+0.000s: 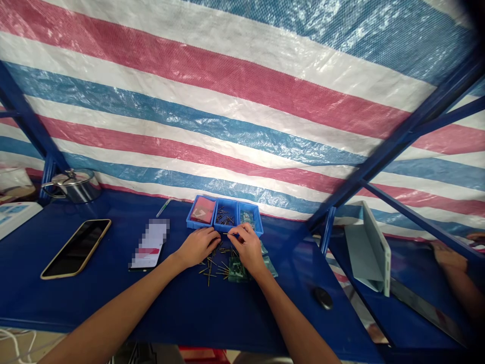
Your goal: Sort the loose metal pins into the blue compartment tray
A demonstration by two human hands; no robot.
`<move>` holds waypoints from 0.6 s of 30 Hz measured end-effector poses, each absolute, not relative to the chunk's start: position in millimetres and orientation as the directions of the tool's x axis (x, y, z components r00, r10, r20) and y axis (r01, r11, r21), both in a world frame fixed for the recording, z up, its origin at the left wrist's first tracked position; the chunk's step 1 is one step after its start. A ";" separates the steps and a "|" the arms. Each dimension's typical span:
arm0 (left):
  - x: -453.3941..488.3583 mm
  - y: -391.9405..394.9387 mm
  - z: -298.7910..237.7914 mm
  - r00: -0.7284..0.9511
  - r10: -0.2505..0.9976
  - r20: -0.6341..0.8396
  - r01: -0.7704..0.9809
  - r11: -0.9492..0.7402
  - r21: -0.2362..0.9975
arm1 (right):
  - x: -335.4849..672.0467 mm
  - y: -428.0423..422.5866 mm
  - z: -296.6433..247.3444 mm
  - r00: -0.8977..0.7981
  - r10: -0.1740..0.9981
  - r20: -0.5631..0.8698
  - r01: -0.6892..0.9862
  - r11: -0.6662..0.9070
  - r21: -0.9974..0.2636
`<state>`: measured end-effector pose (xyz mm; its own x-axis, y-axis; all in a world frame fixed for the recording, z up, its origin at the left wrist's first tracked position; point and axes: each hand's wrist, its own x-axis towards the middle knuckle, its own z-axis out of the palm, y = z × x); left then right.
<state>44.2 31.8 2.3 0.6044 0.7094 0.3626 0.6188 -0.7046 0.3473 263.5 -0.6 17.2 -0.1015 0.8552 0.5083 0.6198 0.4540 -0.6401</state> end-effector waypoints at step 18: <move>44.0 31.8 2.6 0.604 0.710 0.364 0.625 -0.704 0.337 | 264.6 1.3 12.3 -0.116 0.852 0.511 0.583 0.475 -0.660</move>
